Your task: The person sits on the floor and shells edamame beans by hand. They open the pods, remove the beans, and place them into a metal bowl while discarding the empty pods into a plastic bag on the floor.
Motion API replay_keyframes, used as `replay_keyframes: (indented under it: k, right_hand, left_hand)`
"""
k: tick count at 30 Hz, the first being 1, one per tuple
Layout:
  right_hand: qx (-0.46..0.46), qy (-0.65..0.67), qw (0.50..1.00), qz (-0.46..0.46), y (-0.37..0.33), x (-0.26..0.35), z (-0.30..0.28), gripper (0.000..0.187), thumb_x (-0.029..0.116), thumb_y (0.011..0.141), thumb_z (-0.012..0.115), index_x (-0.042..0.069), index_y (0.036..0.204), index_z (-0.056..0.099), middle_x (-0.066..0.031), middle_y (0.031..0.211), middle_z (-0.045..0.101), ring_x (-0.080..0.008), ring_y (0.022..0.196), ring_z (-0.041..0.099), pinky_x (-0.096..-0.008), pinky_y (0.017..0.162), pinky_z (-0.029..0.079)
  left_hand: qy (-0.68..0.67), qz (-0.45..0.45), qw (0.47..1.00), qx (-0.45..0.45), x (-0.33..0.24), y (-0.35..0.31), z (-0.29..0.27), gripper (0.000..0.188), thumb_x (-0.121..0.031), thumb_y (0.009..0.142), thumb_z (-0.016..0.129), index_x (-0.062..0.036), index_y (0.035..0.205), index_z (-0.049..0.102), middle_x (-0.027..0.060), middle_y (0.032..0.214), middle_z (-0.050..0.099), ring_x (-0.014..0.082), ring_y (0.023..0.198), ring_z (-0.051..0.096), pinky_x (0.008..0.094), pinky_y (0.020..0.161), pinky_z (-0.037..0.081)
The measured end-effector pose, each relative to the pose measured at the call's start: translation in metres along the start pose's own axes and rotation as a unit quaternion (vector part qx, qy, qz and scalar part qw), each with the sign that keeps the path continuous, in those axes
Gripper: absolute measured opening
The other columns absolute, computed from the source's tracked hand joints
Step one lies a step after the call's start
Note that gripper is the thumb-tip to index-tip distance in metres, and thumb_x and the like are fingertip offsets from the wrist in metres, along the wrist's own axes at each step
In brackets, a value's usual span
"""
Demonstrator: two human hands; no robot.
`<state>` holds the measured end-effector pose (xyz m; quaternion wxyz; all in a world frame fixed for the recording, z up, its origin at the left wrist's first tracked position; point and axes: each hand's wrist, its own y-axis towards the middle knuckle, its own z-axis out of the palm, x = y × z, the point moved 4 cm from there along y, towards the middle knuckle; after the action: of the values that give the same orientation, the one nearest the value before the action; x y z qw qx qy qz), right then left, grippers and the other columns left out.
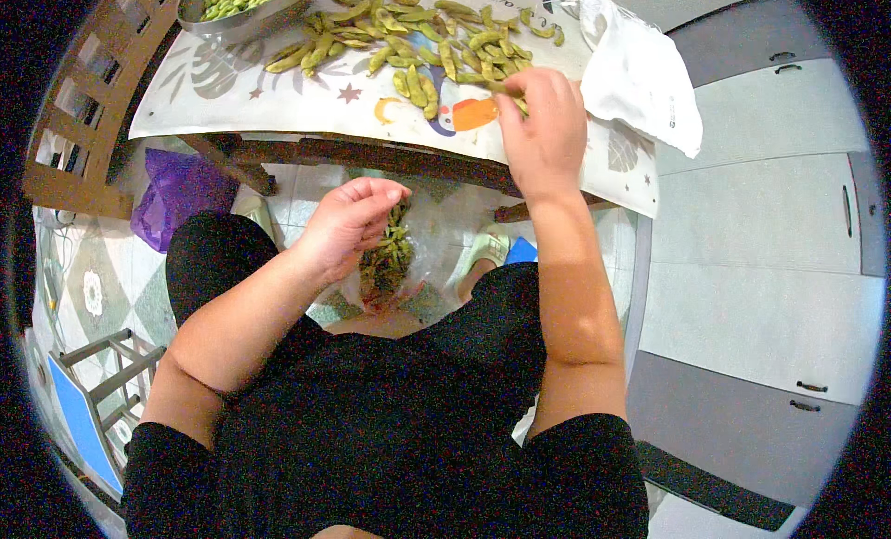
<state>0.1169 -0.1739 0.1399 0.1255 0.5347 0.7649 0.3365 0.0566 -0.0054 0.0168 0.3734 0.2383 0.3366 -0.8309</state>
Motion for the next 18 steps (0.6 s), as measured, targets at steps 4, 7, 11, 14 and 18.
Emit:
replay_keyframes:
  k: [4,7,11,14,18]
  right_hand:
    - [0.027,0.149,0.984,0.095,-0.032,0.035,-0.009,0.018,0.007,0.063,0.067,0.006,0.075,0.054,-0.006,0.074,0.054,-0.0185,0.065,0.051,-0.0275,0.058,0.041]
    - [0.057,0.281,0.947,0.141,-0.065,0.052,0.004,0.023,0.004,0.062,0.069,0.006,0.078,0.053,-0.005,0.073,0.051,-0.0116,0.058,0.046,-0.0215,0.051,0.038]
    - [0.083,0.241,0.965,0.059,-0.076,0.073,0.01,0.021,0.001,0.062,0.066,0.004,0.077,0.051,-0.0083,0.073,0.051,-0.0194,0.061,0.051,-0.028,0.054,0.043]
    - [0.104,0.244,0.963,0.053,-0.078,0.07,0.013,0.02,0.004,0.063,0.065,0.004,0.079,0.052,-0.0094,0.072,0.052,-0.0203,0.062,0.052,-0.0295,0.054,0.042]
    - [0.249,0.317,0.898,0.174,-0.086,0.059,0.023,0.02,0.009,0.067,0.064,0.002,0.083,0.054,-0.0108,0.07,0.053,-0.0187,0.06,0.051,-0.0281,0.054,0.042]
  left_hand:
    - [0.064,0.108,0.992,-0.022,-0.012,-0.007,0.008,0.018,-0.015,0.077,0.059,-0.0055,0.093,0.056,-0.0074,0.059,0.041,0.0017,0.049,0.033,0.0156,0.044,0.027]
    - [0.087,0.183,0.979,-0.008,-0.016,-0.012,0.007,0.024,-0.011,0.074,0.063,-0.0043,0.096,0.057,-0.0069,0.067,0.043,0.0012,0.06,0.036,0.0145,0.055,0.031]
    - [0.121,0.217,0.969,-0.009,-0.014,-0.01,0.004,0.017,-0.007,0.074,0.061,-0.0035,0.09,0.056,-0.0034,0.071,0.049,0.0044,0.067,0.044,0.018,0.062,0.038]
    - [0.107,0.185,0.977,-0.001,-0.013,-0.011,0.006,0.01,-0.008,0.076,0.06,-0.0044,0.084,0.056,-0.0009,0.078,0.054,0.0055,0.07,0.046,0.0185,0.062,0.038]
    - [0.083,0.205,0.975,0.033,-0.01,-0.007,0.009,0.009,-0.008,0.077,0.058,-0.0054,0.086,0.054,0.0017,0.085,0.056,0.007,0.073,0.049,0.0187,0.062,0.039]
